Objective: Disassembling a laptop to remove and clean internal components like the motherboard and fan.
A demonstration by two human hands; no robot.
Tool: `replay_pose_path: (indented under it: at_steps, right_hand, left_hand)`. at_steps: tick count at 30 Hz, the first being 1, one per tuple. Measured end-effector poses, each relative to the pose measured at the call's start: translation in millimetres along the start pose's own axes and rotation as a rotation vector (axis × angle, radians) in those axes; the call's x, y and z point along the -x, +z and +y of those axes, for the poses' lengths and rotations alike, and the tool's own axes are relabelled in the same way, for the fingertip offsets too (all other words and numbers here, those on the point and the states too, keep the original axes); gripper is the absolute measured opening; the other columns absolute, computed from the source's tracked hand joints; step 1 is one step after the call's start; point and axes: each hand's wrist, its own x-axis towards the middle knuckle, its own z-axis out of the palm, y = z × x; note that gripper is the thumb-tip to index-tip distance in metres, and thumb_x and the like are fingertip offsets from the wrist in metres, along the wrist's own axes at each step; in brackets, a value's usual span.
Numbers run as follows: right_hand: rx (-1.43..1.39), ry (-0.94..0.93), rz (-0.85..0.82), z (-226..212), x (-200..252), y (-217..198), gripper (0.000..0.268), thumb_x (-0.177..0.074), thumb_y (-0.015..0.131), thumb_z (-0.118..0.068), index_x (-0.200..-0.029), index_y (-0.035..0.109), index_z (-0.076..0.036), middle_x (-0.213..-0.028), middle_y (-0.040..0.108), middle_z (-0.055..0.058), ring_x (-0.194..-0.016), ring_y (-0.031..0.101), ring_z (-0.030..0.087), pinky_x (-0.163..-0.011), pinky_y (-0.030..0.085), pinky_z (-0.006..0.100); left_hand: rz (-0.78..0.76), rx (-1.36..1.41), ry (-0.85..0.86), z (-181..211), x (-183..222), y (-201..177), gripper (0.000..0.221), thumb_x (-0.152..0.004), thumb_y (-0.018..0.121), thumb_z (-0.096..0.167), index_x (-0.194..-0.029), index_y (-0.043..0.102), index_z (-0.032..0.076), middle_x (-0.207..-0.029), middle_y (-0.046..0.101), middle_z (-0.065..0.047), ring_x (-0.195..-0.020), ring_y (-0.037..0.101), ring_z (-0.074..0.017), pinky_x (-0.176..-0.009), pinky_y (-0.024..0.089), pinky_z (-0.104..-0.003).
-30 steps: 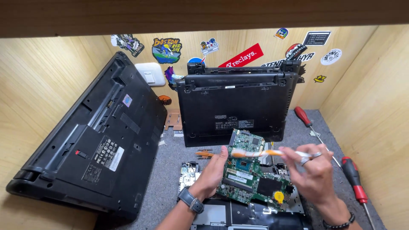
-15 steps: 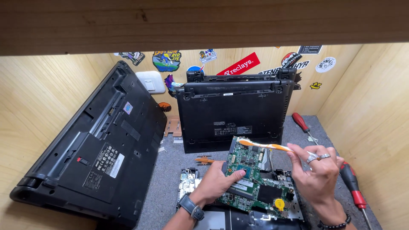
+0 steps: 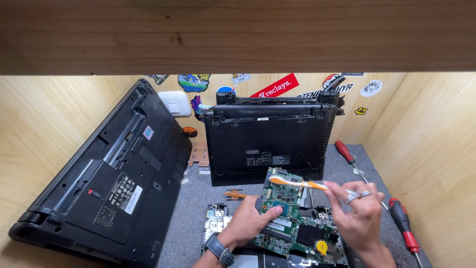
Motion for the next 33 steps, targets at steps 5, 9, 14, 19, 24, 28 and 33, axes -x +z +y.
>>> replay_pose_path:
  at_steps: [5, 9, 14, 19, 24, 28, 33]
  right_hand:
    - [0.104, -0.15, -0.001, -18.1, -3.8, -1.6, 0.02, -0.094, 0.074, -0.03, -0.114, 0.077, -0.033, -0.087, 0.064, -0.005, -0.076, 0.051, 0.017, -0.079, 0.028, 0.039]
    - [0.032, 0.06, 0.025, 19.9, 0.7, -7.7, 0.02, -0.091, 0.08, -0.027, -0.111, 0.082, -0.031, -0.091, 0.066, -0.004, -0.084, 0.05, 0.019, -0.083, 0.035, 0.036]
    - [-0.029, -0.142, -0.028, 16.1, -1.4, -8.0, 0.018, -0.086, 0.078, -0.03, -0.103, 0.081, -0.033, -0.087, 0.063, -0.006, -0.083, 0.047, 0.018, -0.085, 0.029, 0.039]
    - [0.113, 0.086, 0.076, 29.0, 4.4, -0.7, 0.016, -0.093, 0.08, -0.028, -0.109, 0.083, -0.028, -0.091, 0.067, -0.005, -0.087, 0.05, 0.02, -0.078, 0.034, 0.036]
    - [-0.039, -0.048, 0.042, 29.0, 3.0, -1.0, 0.02, -0.085, 0.08, -0.025, -0.105, 0.082, -0.025, -0.088, 0.067, -0.004, -0.084, 0.047, 0.019, -0.082, 0.032, 0.036]
    - [-0.157, -0.051, -0.001, 31.7, 1.6, -4.3, 0.016, -0.084, 0.079, -0.023, -0.1, 0.08, -0.024, -0.089, 0.068, -0.003, -0.083, 0.05, 0.018, -0.088, 0.034, 0.036]
    - [-0.08, 0.072, 0.047, 30.7, 1.8, -3.9, 0.017, -0.09, 0.076, -0.022, -0.106, 0.081, -0.022, -0.089, 0.066, -0.005, -0.085, 0.049, 0.019, -0.084, 0.037, 0.034]
  left_hand:
    - [0.036, 0.009, -0.044, -4.2, -1.5, 0.3, 0.041, -0.093, 0.074, 0.049, -0.093, 0.048, 0.018, -0.081, 0.043, 0.005, -0.071, 0.04, -0.0094, -0.064, 0.036, -0.028]
    - [0.053, 0.027, -0.032, -18.5, -9.9, 0.4, 0.074, -0.086, 0.072, 0.056, -0.13, 0.041, 0.005, -0.064, 0.032, 0.009, -0.057, 0.037, -0.0048, -0.055, 0.035, -0.023]
    - [0.122, 0.074, 0.084, -21.3, -14.5, 0.1, 0.046, -0.096, 0.079, 0.042, -0.078, 0.041, 0.02, -0.07, 0.031, 0.006, -0.059, 0.029, -0.0097, -0.052, 0.025, -0.029]
    - [0.115, 0.156, 0.007, 0.9, -4.1, -1.7, 0.027, -0.091, 0.076, 0.036, -0.098, 0.067, 0.011, -0.081, 0.064, 0.001, -0.072, 0.058, -0.0137, -0.068, 0.051, -0.031]
    - [0.195, 0.189, -0.047, -15.5, -13.9, -0.9, 0.041, -0.088, 0.079, 0.042, -0.099, 0.053, 0.012, -0.079, 0.043, 0.002, -0.069, 0.042, -0.0116, -0.061, 0.042, -0.028]
    - [0.278, 0.355, -0.125, -8.5, -12.0, -8.7, 0.057, -0.082, 0.078, 0.044, -0.117, 0.05, 0.01, -0.104, 0.049, 0.0, -0.096, 0.048, -0.0143, -0.087, 0.046, -0.032]
    - [0.142, 0.338, -0.065, 6.5, -2.2, -7.6, 0.049, -0.08, 0.078, 0.037, -0.118, 0.062, 0.009, -0.114, 0.071, -0.005, -0.104, 0.067, -0.0197, -0.093, 0.055, -0.036]
